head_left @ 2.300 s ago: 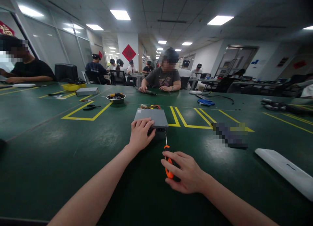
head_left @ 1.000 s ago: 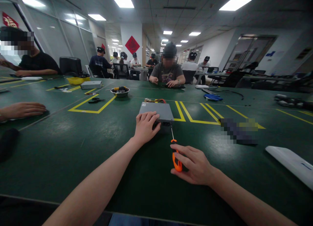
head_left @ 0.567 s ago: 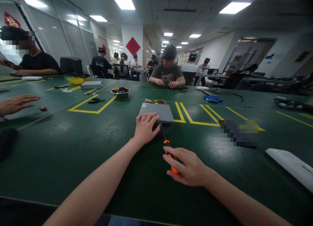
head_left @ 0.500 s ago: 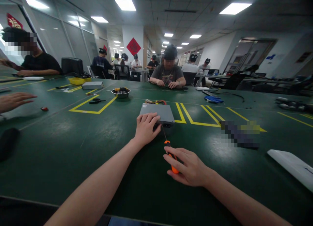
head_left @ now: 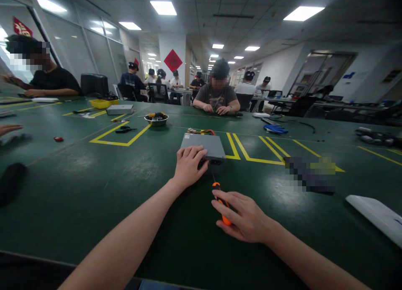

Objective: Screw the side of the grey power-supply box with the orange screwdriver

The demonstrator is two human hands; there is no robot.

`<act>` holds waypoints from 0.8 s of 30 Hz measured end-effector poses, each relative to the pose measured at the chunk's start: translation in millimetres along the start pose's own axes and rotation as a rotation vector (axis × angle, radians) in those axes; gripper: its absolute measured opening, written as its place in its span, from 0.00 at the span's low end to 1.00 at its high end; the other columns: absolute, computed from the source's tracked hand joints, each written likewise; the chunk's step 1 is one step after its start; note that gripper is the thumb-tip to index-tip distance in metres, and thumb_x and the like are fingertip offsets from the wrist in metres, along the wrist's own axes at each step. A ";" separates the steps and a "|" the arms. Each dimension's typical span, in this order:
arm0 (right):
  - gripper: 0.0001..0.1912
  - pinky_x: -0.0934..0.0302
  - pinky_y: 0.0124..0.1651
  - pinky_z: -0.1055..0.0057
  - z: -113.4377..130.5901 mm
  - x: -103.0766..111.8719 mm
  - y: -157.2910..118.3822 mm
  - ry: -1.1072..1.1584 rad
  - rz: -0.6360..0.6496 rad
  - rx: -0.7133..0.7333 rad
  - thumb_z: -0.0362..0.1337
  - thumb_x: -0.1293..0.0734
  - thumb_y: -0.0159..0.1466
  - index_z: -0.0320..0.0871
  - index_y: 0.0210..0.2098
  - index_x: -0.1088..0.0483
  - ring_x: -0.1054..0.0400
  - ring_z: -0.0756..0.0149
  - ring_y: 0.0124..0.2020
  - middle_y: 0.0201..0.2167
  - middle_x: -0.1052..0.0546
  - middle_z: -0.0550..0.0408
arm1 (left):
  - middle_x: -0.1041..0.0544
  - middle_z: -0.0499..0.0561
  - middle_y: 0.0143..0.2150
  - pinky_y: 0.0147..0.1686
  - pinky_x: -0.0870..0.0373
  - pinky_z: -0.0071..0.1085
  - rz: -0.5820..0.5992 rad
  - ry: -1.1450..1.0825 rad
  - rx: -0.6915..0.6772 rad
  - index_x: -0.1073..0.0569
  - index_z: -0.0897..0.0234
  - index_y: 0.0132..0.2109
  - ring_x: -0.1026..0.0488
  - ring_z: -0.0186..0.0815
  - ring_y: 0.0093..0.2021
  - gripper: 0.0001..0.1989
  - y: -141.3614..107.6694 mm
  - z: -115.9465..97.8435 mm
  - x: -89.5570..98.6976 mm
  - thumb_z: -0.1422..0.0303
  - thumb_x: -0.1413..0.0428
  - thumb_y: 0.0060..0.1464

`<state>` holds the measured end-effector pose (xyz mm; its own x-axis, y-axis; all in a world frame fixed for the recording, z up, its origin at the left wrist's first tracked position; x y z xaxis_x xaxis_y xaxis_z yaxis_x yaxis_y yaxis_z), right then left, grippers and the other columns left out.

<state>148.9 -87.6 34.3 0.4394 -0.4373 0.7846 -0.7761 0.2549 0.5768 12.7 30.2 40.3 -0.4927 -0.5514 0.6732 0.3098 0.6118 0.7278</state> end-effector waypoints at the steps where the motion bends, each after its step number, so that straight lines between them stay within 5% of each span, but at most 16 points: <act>1: 0.14 0.32 0.38 0.66 0.0 0.2 0.4 0.000 -0.003 -0.002 0.38 0.42 0.63 0.36 0.46 0.37 0.30 0.62 0.37 0.45 0.29 0.38 | 0.30 0.49 0.53 0.52 0.49 0.42 0.000 0.000 0.000 0.33 0.55 0.49 0.38 0.41 0.53 0.14 -0.1 0.1 0.0 0.63 0.50 0.55; 15: 0.22 0.34 0.44 0.62 -2.7 -1.1 0.8 0.088 0.062 -0.065 0.42 0.45 0.64 0.35 0.52 0.40 0.35 0.55 0.49 0.50 0.34 0.35 | 0.30 0.50 0.52 0.52 0.49 0.42 -0.005 -0.002 0.004 0.32 0.56 0.49 0.37 0.40 0.53 0.14 -0.1 0.3 -0.7 0.63 0.49 0.55; 24: 0.20 0.33 0.42 0.64 1.3 -8.4 2.9 0.121 0.019 -0.081 0.45 0.41 0.64 0.36 0.49 0.41 0.31 0.58 0.46 0.48 0.30 0.36 | 0.30 0.48 0.53 0.52 0.49 0.40 -0.006 -0.001 0.004 0.33 0.56 0.49 0.37 0.38 0.54 0.12 -0.2 0.7 0.6 0.64 0.55 0.59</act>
<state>142.4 -84.2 29.1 0.4797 -0.3260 0.8146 -0.7481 0.3333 0.5739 11.8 30.1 40.5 -0.4951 -0.5551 0.6684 0.3031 0.6106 0.7316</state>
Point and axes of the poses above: each hand's wrist, its own y-axis towards the middle knuckle, its own x-axis out of the back of the hand, z = x × y, the point moved 5 cm from there along y, towards the middle knuckle
